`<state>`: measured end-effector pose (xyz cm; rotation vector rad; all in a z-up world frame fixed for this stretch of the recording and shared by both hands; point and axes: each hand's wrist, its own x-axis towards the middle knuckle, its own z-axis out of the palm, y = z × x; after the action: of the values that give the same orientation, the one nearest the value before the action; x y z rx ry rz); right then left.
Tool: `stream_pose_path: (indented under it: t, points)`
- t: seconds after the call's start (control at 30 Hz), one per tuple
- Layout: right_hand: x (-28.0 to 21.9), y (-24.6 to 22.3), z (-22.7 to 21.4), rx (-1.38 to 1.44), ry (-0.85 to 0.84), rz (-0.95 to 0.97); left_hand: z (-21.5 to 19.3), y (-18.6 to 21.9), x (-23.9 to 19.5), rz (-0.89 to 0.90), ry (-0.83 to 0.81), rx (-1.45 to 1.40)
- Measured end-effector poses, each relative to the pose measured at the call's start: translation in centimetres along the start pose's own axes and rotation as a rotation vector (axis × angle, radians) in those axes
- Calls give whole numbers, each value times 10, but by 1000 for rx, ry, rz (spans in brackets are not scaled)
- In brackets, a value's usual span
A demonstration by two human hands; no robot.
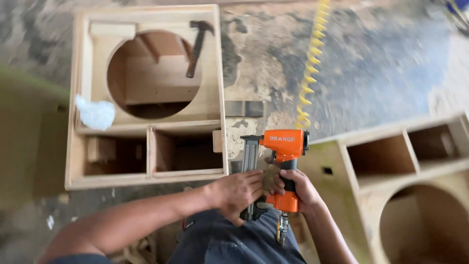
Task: Assembling a wooden cabinet or speaker box using wood glue, a pneumatic nail gun, and a hammer.
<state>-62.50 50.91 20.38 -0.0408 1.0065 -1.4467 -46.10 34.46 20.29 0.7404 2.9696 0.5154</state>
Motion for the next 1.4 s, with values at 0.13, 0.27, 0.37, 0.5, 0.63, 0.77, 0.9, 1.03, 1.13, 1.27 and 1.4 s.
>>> stream_pose_path:
  t: [0.13,0.27,0.37,0.5,0.63,0.77,0.9,1.03,1.13,1.27,1.4]
  points:
    - [19,-29,-21,-280,390,124,3,12,27,-163,25,-149]
    - [25,-70,14,-1357,283,2,10,20,25,-404,32,-305]
    - [49,-69,13,-1637,-541,-695,9,25,19,-730,84,-459]
    - [90,-80,55,-1957,-1034,-282,1,29,5,-920,75,-465]
    - [116,-88,90,-1966,-1229,-50,-6,22,-11,-932,112,-508]
    - [132,-72,98,-2102,-1204,24,-2,18,-27,-932,111,-502]
    - [144,-67,129,-2187,-1174,76,1,11,-48,-917,254,-392]
    - [186,-62,107,-2076,-1375,-284,8,4,-58,-929,444,-266]
    - [205,-68,118,-2052,-1475,-357,18,-8,-59,-983,514,-222]
    - [242,-86,137,-1929,-1616,-286,8,-17,-46,-1087,573,-212]
    - [289,-98,167,-1470,-886,239,31,-51,-5,-1248,739,-189]
